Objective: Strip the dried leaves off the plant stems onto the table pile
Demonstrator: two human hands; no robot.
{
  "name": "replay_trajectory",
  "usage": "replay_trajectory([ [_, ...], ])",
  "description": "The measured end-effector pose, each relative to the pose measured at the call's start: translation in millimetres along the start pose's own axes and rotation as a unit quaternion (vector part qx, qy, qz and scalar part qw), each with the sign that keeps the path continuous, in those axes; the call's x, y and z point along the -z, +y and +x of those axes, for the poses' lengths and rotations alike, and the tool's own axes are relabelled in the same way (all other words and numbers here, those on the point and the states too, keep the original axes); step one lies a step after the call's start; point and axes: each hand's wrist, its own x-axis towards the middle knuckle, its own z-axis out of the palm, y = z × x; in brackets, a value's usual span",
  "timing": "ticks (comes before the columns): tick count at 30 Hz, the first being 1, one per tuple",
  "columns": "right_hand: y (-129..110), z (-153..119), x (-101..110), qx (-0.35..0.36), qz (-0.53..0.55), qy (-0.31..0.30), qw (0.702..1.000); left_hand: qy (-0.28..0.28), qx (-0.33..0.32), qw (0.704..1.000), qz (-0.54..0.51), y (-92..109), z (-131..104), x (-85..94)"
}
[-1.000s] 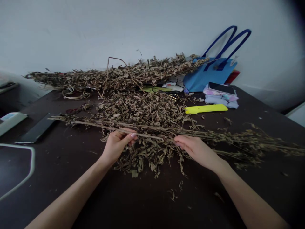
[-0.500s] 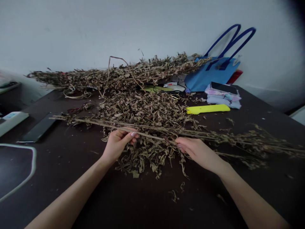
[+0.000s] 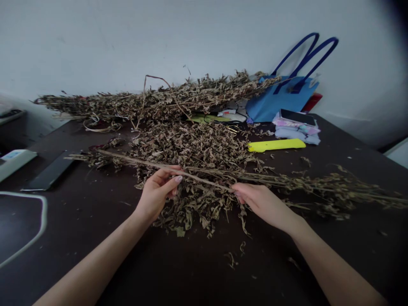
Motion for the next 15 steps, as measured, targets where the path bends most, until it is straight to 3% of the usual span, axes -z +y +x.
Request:
replay_trajectory([
  [4, -6, 0, -2, 0.009, -0.005, 0.01, 1.0, 0.018, 0.011, 0.998, -0.053, 0, -4, -5.0],
  [9, -12, 0, -5, 0.003, -0.012, 0.008, 1.0, 0.054, -0.028, 0.995, -0.077, -4, -6, -7.3],
  [15, -14, -1, -6, -0.013, 0.034, 0.01, 0.999, 0.055, -0.047, 0.991, -0.115, -3, -6, -6.6],
])
